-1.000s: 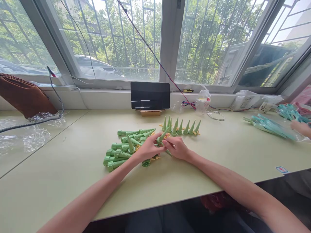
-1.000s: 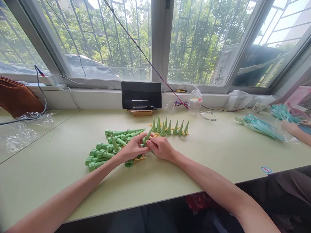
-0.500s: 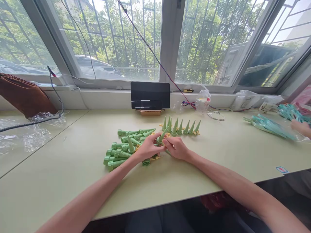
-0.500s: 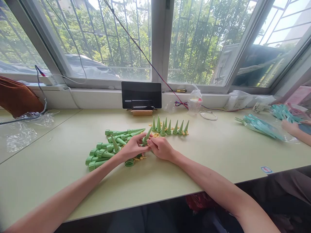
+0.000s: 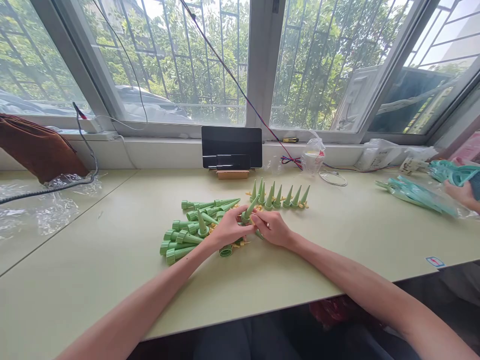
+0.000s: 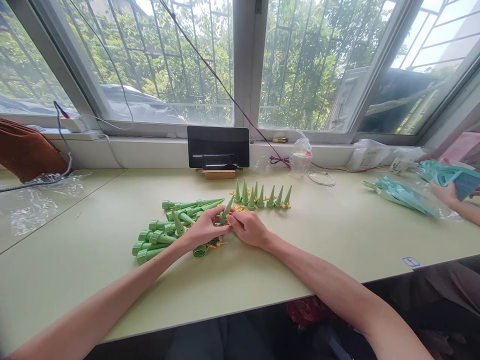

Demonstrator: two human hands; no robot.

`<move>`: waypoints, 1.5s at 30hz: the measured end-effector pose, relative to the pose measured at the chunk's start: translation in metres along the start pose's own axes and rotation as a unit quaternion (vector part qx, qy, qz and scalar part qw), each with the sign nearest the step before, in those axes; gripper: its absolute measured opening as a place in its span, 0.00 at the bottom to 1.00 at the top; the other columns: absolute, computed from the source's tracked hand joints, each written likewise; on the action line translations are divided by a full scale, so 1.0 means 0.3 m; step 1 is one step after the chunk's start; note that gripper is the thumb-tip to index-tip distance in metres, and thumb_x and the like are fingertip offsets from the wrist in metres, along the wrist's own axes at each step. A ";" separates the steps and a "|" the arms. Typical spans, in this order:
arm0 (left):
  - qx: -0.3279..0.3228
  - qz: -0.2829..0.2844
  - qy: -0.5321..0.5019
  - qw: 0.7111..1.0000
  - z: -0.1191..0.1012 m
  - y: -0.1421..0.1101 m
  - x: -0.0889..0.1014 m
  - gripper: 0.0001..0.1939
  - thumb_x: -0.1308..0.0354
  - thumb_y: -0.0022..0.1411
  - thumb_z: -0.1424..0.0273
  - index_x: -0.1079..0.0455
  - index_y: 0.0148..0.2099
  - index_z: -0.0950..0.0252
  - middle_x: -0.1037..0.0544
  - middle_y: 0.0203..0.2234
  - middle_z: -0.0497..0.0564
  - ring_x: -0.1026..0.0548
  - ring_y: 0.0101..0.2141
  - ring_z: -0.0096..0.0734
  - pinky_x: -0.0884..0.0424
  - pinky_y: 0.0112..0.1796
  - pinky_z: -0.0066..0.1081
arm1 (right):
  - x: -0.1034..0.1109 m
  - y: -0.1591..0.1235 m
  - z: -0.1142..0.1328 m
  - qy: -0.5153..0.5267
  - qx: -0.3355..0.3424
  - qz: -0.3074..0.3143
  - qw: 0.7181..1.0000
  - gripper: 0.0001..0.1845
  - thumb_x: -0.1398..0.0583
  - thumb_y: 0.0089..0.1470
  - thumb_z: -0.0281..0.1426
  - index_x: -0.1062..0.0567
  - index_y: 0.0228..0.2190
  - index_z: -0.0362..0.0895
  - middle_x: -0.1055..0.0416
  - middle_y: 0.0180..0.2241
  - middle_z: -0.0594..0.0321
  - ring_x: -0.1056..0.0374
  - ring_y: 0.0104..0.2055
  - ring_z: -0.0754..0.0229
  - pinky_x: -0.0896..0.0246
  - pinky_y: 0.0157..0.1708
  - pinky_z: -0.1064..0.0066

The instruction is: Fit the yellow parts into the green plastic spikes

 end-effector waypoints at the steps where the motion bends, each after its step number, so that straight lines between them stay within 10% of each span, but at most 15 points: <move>1: 0.004 -0.001 0.003 1.000 0.000 0.000 0.001 0.08 0.39 0.56 0.68 0.32 0.38 0.64 0.33 0.30 0.44 0.32 0.23 0.20 0.29 0.20 0.20 | 0.001 0.001 0.001 0.000 -0.001 -0.003 1.000 0.20 0.50 0.66 0.34 0.41 0.21 0.46 0.46 0.18 0.69 0.51 0.20 0.66 0.51 0.24 0.72; 16: 0.028 -0.029 -0.019 0.999 0.027 -0.001 0.010 0.21 0.36 0.56 0.56 0.35 0.46 0.61 0.30 0.48 0.51 0.26 0.23 0.21 0.35 0.18 0.21 | 0.027 0.011 0.014 -0.002 -0.058 -0.080 0.995 0.14 0.45 0.64 0.36 0.27 0.29 0.43 0.28 0.24 0.62 0.35 0.24 0.63 0.41 0.26 0.72; 23: 0.077 -0.025 -0.018 0.997 0.040 -0.004 0.016 0.30 0.34 0.55 0.55 0.34 0.55 0.63 0.23 0.24 0.44 0.26 0.19 0.28 0.35 0.21 0.25 | 0.032 0.015 0.019 0.044 -0.133 -0.100 0.985 0.13 0.43 0.62 0.41 0.28 0.34 0.44 0.27 0.28 0.62 0.31 0.26 0.61 0.37 0.26 0.70; 45: 0.041 0.008 -0.042 0.998 0.009 0.001 0.007 0.21 0.36 0.58 0.58 0.25 0.50 0.63 0.24 0.26 0.47 0.30 0.20 0.24 0.32 0.21 0.23 | 0.024 0.012 -0.009 0.229 -0.188 -0.081 0.952 0.22 0.37 0.57 0.42 0.34 0.49 0.46 0.34 0.42 0.60 0.35 0.28 0.66 0.35 0.22 0.74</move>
Point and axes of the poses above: each hand's wrist, its own y-axis towards the middle knuckle, its own x-axis out of the back of the hand, z = x × y, the point moved 2 cm from there along y, towards the middle knuckle
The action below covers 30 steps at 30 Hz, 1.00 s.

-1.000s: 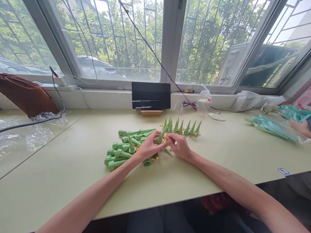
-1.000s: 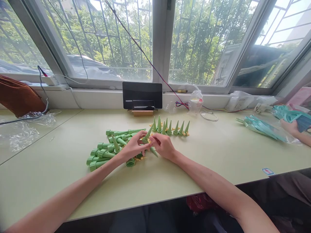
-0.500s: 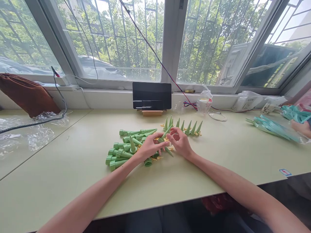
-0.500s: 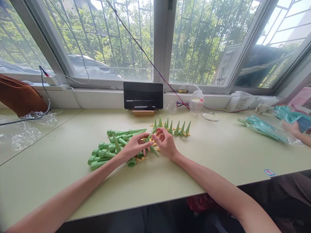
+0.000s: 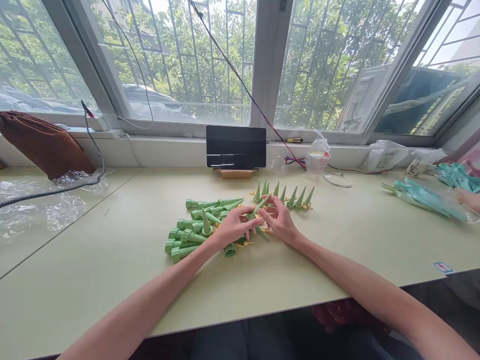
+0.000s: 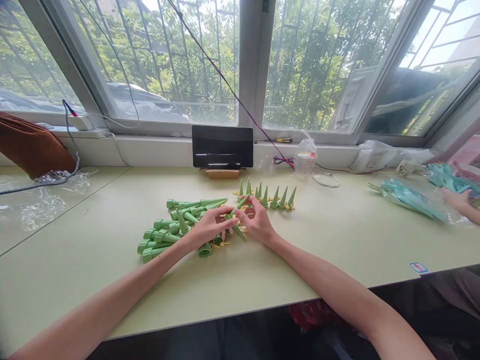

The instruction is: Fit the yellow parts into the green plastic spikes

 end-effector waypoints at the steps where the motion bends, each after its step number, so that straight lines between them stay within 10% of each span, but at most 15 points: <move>1: -0.006 0.002 -0.003 1.000 -0.001 0.000 -0.002 0.21 0.36 0.58 0.57 0.25 0.50 0.63 0.23 0.29 0.48 0.29 0.22 0.25 0.31 0.21 0.24 | 0.000 0.000 0.000 -0.005 0.002 0.000 1.000 0.22 0.38 0.57 0.42 0.34 0.49 0.46 0.34 0.42 0.60 0.34 0.28 0.66 0.35 0.22 0.74; 30: -0.002 0.015 0.004 1.000 -0.008 0.000 0.004 0.22 0.40 0.62 0.56 0.25 0.52 0.63 0.27 0.23 0.45 0.32 0.17 0.20 0.33 0.19 0.21 | -0.005 0.003 -0.002 -0.032 0.018 0.011 0.999 0.22 0.39 0.58 0.42 0.36 0.50 0.47 0.34 0.43 0.59 0.31 0.30 0.64 0.31 0.25 0.71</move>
Point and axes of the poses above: each hand's wrist, its own y-axis towards the middle knuckle, its own x-axis out of the back of the hand, z = x × y, the point moved 2 cm from there along y, towards the middle knuckle
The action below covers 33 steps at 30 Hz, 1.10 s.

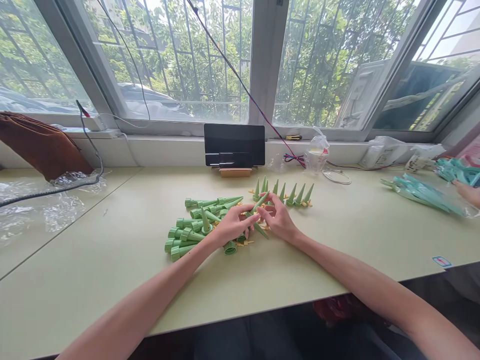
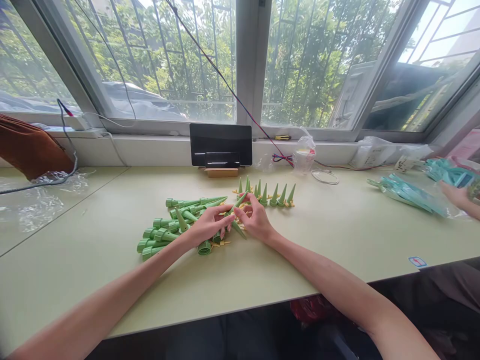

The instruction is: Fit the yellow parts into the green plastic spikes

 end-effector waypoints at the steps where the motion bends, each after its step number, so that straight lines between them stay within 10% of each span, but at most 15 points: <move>1: 0.000 0.000 -0.001 1.000 0.001 0.000 0.000 0.22 0.40 0.62 0.56 0.25 0.52 0.63 0.27 0.23 0.45 0.33 0.17 0.20 0.32 0.19 0.21 | 0.000 0.000 0.001 -0.002 0.000 0.000 1.000 0.22 0.39 0.58 0.42 0.36 0.50 0.47 0.34 0.43 0.59 0.31 0.29 0.64 0.31 0.25 0.71; 33: -0.007 -0.004 -0.014 1.000 0.015 0.005 -0.003 0.21 0.38 0.60 0.59 0.27 0.52 0.64 0.26 0.35 0.49 0.31 0.23 0.22 0.29 0.20 0.23 | 0.003 -0.003 -0.006 -0.001 0.001 -0.009 1.000 0.21 0.38 0.58 0.41 0.35 0.48 0.46 0.33 0.43 0.59 0.32 0.28 0.64 0.31 0.26 0.70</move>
Point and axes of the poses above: each hand's wrist, its own y-axis towards the middle knuckle, its own x-axis out of the back of the hand, z = x × y, the point moved 2 cm from there along y, towards the middle knuckle
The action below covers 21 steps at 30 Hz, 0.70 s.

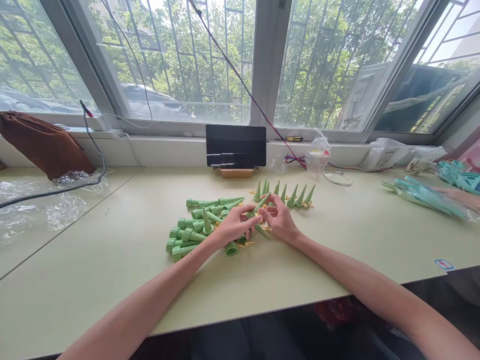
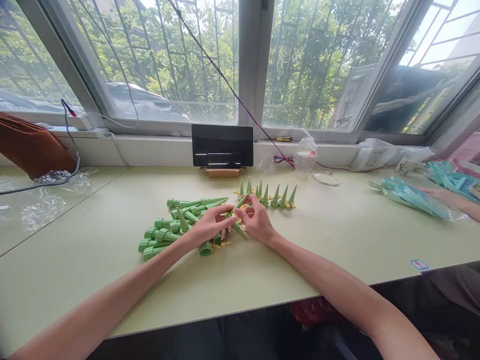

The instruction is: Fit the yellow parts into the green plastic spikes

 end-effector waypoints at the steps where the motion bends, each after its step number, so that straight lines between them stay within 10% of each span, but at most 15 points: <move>1: -0.002 0.002 0.000 1.000 0.000 0.000 0.000 0.21 0.38 0.60 0.58 0.27 0.52 0.64 0.26 0.36 0.50 0.30 0.24 0.23 0.29 0.20 0.23 | 0.000 -0.001 0.000 0.001 0.002 -0.001 1.000 0.21 0.38 0.57 0.41 0.35 0.48 0.46 0.33 0.43 0.59 0.32 0.28 0.65 0.31 0.26 0.70; 21: 0.013 -0.011 0.015 1.000 -0.008 -0.007 0.000 0.20 0.40 0.61 0.55 0.32 0.50 0.61 0.27 0.26 0.44 0.31 0.20 0.22 0.31 0.21 0.23 | 0.000 -0.006 0.006 -0.005 0.010 -0.017 1.000 0.18 0.39 0.59 0.41 0.33 0.47 0.47 0.33 0.43 0.59 0.32 0.29 0.63 0.31 0.28 0.69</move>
Point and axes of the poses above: each hand's wrist, its own y-axis towards the middle knuckle, its own x-axis out of the back of the hand, z = x × y, the point moved 2 cm from there along y, towards the middle knuckle
